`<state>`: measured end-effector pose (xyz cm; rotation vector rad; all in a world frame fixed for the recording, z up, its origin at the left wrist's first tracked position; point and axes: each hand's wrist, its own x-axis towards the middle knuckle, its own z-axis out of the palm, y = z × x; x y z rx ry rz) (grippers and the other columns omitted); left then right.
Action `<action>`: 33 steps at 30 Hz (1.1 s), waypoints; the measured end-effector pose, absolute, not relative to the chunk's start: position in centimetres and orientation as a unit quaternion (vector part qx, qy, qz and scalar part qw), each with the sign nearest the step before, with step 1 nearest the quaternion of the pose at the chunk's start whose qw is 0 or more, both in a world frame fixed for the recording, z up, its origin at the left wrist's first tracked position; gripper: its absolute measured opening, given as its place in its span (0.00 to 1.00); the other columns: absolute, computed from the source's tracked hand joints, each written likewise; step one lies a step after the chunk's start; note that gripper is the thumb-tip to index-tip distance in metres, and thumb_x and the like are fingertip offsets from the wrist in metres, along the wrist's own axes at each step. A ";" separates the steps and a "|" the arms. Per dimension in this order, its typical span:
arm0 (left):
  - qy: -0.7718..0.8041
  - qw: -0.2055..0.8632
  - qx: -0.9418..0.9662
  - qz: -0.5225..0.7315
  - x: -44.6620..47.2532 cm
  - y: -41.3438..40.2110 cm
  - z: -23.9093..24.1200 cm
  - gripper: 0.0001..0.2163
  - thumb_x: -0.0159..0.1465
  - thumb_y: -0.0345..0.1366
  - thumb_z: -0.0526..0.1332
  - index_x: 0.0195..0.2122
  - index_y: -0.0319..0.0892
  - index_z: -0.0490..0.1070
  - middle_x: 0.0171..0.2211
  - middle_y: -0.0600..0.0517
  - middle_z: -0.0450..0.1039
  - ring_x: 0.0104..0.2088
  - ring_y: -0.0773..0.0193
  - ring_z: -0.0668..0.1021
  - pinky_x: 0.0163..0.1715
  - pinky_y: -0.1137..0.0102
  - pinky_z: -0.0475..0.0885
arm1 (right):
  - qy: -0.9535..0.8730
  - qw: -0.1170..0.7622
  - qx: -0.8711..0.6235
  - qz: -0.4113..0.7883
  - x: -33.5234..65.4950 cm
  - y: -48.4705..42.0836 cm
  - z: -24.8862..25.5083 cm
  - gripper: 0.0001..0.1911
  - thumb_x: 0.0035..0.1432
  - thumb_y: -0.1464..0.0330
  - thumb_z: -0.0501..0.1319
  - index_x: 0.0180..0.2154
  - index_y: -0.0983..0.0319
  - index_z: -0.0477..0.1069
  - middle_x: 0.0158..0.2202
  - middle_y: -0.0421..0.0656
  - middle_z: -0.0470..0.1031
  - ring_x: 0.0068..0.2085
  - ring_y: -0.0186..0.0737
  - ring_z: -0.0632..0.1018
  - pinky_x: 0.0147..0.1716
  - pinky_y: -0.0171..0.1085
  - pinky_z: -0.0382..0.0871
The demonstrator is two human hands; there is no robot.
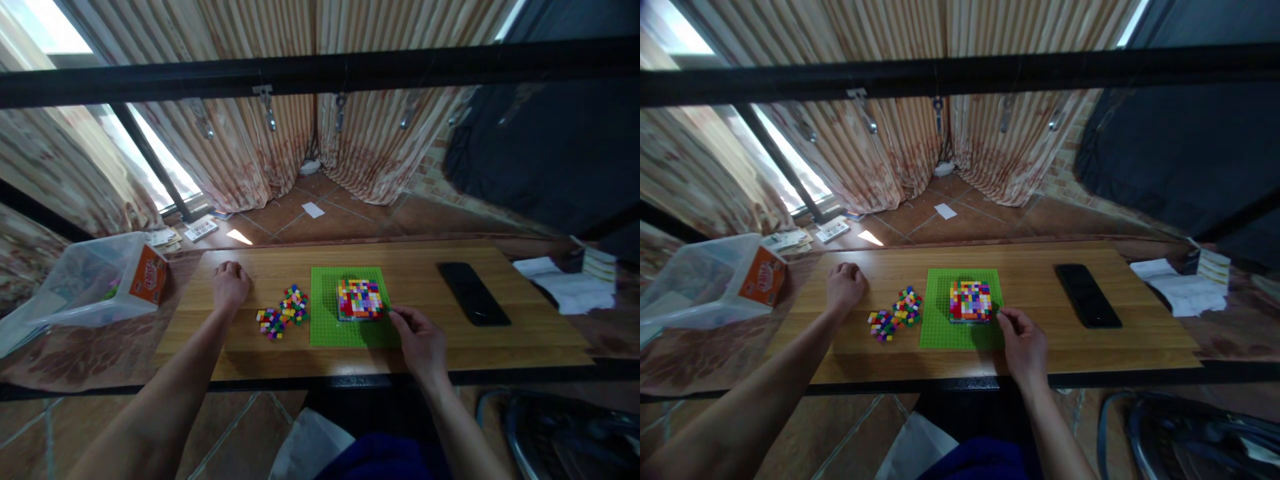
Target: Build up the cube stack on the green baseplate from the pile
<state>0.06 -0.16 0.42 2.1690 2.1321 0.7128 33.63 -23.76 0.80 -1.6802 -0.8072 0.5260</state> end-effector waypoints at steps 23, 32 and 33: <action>0.683 -0.003 0.697 0.220 0.1 -0.2 0.4 0.12 0.62 0.34 0.51 0.41 0.40 0.73 0.45 0.41 0.73 0.51 0.48 0.71 0.55 0.58 0.66 | -0.291 0.606 -0.694 0.258 32.7 -22.3 1.2 0.17 0.43 0.56 0.70 0.33 0.61 0.80 0.34 0.45 0.82 0.36 0.42 0.79 0.38 0.41 0.73; 0.685 0.002 0.692 0.228 0.0 0.0 0.1 0.12 0.62 0.34 0.52 0.41 0.41 0.73 0.45 0.41 0.72 0.52 0.49 0.71 0.55 0.57 0.67 | -0.259 0.623 -0.691 0.259 33.1 -22.2 0.8 0.21 0.49 0.52 0.67 0.35 0.62 0.80 0.34 0.46 0.82 0.35 0.40 0.78 0.34 0.38 0.71; 0.684 0.002 0.692 0.229 0.0 0.0 0.1 0.12 0.62 0.34 0.52 0.41 0.41 0.73 0.45 0.41 0.72 0.51 0.49 0.71 0.55 0.58 0.67 | -0.263 0.622 -0.691 0.258 33.0 -22.1 0.8 0.21 0.49 0.52 0.66 0.35 0.62 0.80 0.34 0.46 0.81 0.35 0.40 0.78 0.34 0.38 0.71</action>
